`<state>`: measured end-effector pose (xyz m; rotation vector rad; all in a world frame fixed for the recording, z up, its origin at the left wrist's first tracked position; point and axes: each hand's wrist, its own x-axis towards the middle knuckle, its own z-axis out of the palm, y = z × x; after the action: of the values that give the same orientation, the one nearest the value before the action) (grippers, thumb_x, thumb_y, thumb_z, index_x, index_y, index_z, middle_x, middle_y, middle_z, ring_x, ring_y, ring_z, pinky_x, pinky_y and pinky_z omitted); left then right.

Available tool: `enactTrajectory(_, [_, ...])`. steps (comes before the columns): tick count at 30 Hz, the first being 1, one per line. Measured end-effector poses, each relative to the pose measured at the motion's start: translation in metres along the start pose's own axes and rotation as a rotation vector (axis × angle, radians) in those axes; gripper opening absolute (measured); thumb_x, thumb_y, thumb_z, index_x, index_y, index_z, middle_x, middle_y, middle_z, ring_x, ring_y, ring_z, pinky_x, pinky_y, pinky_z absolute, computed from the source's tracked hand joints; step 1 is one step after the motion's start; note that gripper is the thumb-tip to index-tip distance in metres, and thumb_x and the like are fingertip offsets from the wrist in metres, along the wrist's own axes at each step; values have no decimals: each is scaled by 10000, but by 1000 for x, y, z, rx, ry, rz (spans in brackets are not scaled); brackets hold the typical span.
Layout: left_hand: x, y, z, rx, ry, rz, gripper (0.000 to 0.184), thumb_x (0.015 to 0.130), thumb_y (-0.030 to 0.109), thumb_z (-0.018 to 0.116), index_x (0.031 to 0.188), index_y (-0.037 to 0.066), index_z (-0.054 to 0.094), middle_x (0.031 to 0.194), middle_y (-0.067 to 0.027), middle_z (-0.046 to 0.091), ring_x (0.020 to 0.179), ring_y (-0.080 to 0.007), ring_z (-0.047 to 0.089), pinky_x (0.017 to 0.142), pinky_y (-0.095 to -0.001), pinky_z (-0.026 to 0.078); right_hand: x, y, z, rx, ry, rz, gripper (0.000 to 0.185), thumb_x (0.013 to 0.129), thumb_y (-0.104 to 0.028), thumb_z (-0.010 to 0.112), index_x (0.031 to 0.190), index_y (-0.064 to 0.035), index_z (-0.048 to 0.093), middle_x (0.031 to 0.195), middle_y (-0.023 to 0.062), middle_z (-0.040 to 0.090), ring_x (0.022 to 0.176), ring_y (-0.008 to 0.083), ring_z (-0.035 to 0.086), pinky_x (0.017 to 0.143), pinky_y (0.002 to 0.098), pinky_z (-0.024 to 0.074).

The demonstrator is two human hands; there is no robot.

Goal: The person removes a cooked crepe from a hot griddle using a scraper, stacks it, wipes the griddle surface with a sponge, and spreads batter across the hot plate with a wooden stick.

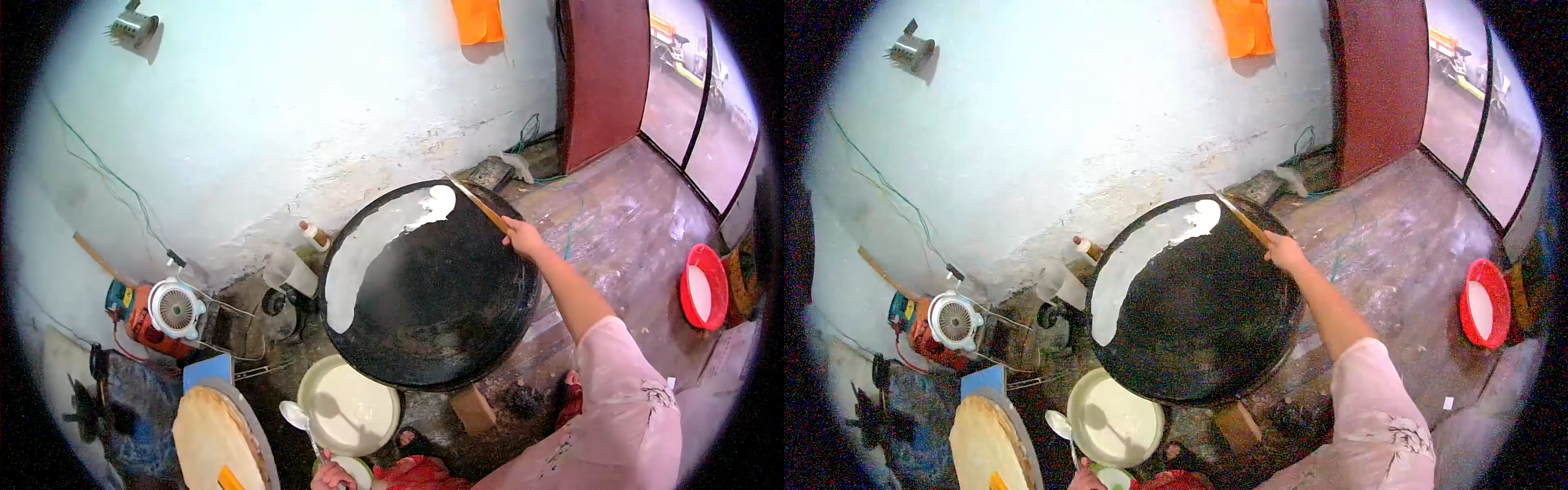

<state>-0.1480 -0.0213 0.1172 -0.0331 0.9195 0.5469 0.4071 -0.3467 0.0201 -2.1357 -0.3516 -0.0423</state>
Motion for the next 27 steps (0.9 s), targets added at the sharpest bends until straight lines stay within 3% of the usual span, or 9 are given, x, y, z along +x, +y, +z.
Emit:
enactTrajectory(6, [-44,-29,30,36,-10,23,244,886,109,365,645,97,407,507,26,349,421,-96,342,366,-206,298,-6,-57,-6,222,-260,313,338,896,-139,445,1217,-102,541,731,75,615,517,110,556,539,263,462])
enactTrajectory(8, [-46,-40,27,-89,-170,-102,242,891,110,362,654,94,411,530,19,364,446,-98,361,393,-205,317,8,-18,-1,109,-263,237,327,881,-171,469,1186,-89,552,989,126,642,770,225,647,774,344,492])
enactTrajectory(10, [-43,-49,26,-108,-179,-132,240,890,136,376,656,96,412,531,19,366,446,-97,358,403,-204,323,17,-4,0,-52,0,194,321,869,-163,428,1138,-82,582,1102,145,596,1054,293,549,898,366,428])
enactTrajectory(12, [-36,-54,28,-137,-213,-204,245,888,189,404,661,98,414,532,20,371,444,-95,352,423,-201,334,31,20,23,-89,-64,124,326,868,-193,434,1142,-109,588,1101,137,599,1016,295,569,884,361,435])
enactTrajectory(14, [-27,-53,26,-159,-189,-206,233,878,182,410,661,99,411,519,25,365,425,-93,339,398,-198,315,14,-26,18,-11,-260,332,322,864,-236,464,1146,-157,598,1039,127,628,954,295,595,847,355,450])
enactTrajectory(20, [-13,-53,17,-28,-120,-155,181,857,137,389,695,58,409,525,10,366,413,-94,318,388,-193,306,15,6,38,15,-82,230,299,867,-269,490,1121,-164,609,1020,134,630,929,292,604,824,363,465])
enactTrajectory(23, [-21,-56,20,16,-159,-157,180,854,139,387,701,48,415,524,6,366,413,-93,319,387,-194,316,-19,-78,21,-102,-244,221,286,859,-277,502,1102,-189,624,997,119,636,887,299,609,781,375,476])
enactTrajectory(26, [-22,-54,17,-7,-177,-193,178,850,138,394,700,47,420,522,4,367,413,-95,321,385,-194,324,-30,-69,-1,-186,-269,173,290,854,-290,503,1104,-203,623,996,114,636,890,280,613,783,370,478])
enactTrajectory(27, [-23,-52,16,-24,-160,-196,194,860,151,388,698,52,424,521,4,366,412,-96,322,384,-197,327,-35,-59,1,-227,-111,184,298,856,-295,491,1108,-202,619,995,113,636,899,268,616,787,371,480])
